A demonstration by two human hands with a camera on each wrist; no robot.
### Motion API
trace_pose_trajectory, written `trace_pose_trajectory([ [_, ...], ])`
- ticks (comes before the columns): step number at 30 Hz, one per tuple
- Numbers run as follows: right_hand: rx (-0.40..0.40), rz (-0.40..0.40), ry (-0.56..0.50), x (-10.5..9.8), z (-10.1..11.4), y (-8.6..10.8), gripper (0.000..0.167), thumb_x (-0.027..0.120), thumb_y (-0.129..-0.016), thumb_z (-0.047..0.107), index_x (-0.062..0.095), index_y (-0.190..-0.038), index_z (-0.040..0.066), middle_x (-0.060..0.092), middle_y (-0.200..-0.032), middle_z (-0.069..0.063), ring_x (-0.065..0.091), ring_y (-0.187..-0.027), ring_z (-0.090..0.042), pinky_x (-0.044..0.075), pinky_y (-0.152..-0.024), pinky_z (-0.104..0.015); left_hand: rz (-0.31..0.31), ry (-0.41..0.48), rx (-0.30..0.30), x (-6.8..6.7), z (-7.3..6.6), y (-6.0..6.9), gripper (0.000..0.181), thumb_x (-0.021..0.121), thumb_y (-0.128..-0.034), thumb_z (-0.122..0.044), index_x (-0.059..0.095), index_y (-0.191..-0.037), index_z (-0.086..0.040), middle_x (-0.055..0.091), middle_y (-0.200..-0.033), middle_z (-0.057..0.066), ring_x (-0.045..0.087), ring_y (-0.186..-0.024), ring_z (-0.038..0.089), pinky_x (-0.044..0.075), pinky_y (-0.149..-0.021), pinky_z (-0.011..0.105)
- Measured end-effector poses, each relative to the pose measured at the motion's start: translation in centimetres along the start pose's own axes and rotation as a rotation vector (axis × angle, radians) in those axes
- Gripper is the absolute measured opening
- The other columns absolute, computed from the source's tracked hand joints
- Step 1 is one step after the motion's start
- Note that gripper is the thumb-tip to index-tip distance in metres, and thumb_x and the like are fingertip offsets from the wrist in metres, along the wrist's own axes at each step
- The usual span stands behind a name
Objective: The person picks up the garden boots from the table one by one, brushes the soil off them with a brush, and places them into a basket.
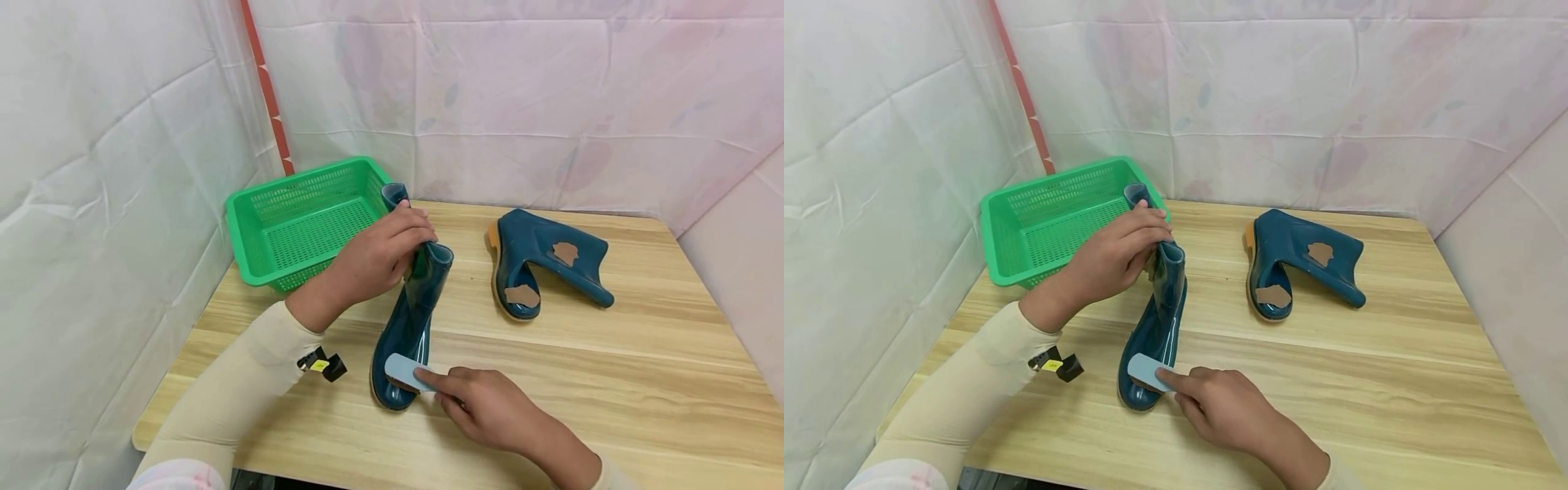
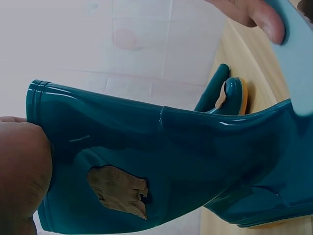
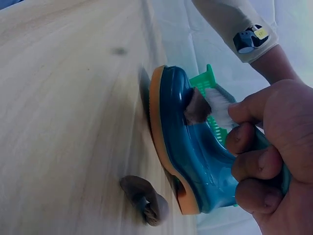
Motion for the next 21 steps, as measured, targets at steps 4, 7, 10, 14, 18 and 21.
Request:
trace_pose_trajectory([
  [4,0.002,-0.036,-0.004,-0.8,0.1,0.1,0.049,0.067,-0.1,0.013,0.059,-0.146,0.029,0.046,-0.075,0.02,0.04,-0.058,0.004,0.039,-0.051,-0.017,-0.005,-0.003,0.0,0.0,0.0,0.0,0.023,0.06,-0.0963,0.01,0.069,-0.116,0.0,0.064,-0.121,0.014,0.057,-0.125,0.029,0.031,-0.12,0.044],
  [7,0.003,-0.109,0.032,-1.2,0.1,-0.1,0.049,0.068,-0.1,0.012,0.06,-0.145,0.028,0.044,-0.074,0.02,0.038,-0.056,0.004,0.038,-0.05,-0.016,-0.009,-0.007,-0.001,-0.1,0.0,0.1,0.022,0.06,-0.0969,0.01,0.069,-0.115,0.0,0.065,-0.121,0.013,0.057,-0.124,0.029,0.031,-0.12,0.044],
  [10,0.005,-0.152,0.074,-1.2,0.0,-0.6,0.048,0.068,-0.1,0.013,0.061,-0.145,0.027,0.043,-0.073,0.02,0.035,-0.055,0.004,0.036,-0.048,-0.016,-0.008,-0.007,-0.004,-0.1,0.0,0.1,0.022,0.06,-0.0971,0.01,0.069,-0.115,0.0,0.065,-0.121,0.013,0.057,-0.124,0.029,0.03,-0.12,0.043],
  [14,-0.007,-0.114,0.099,-0.4,0.3,-1.4,0.048,0.067,-0.1,0.014,0.061,-0.145,0.028,0.047,-0.074,0.018,0.035,-0.054,0.004,0.035,-0.048,-0.016,-0.005,-0.009,-0.011,-0.1,0.0,0.2,0.023,0.06,-0.097,0.009,0.069,-0.116,0.0,0.064,-0.121,0.013,0.057,-0.125,0.028,0.028,-0.121,0.042],
  [18,-0.017,-0.048,0.118,0.3,0.6,-1.7,0.048,0.067,-0.1,0.015,0.061,-0.145,0.029,0.051,-0.075,0.017,0.036,-0.054,0.003,0.035,-0.048,-0.016,0.0,-0.008,-0.019,-0.1,0.0,0.3,0.023,0.061,-0.0968,0.009,0.069,-0.116,0.0,0.064,-0.122,0.013,0.056,-0.126,0.027,0.027,-0.122,0.041],
  [21,0.001,-0.022,0.122,0.2,0.4,-1.4,0.048,0.068,-0.099,0.014,0.062,-0.144,0.029,0.047,-0.073,0.017,0.036,-0.054,0.003,0.034,-0.048,-0.017,0.0,0.001,-0.018,-0.1,0.0,0.3,0.022,0.061,-0.097,0.009,0.069,-0.116,0.0,0.065,-0.121,0.013,0.057,-0.125,0.028,0.028,-0.121,0.041],
])
Point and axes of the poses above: each hand's wrist, its own y-axis away from the middle knuckle, its own x-axis out of the palm, z = x × y, the point moved 4 cm from there along -y, towards the middle knuckle
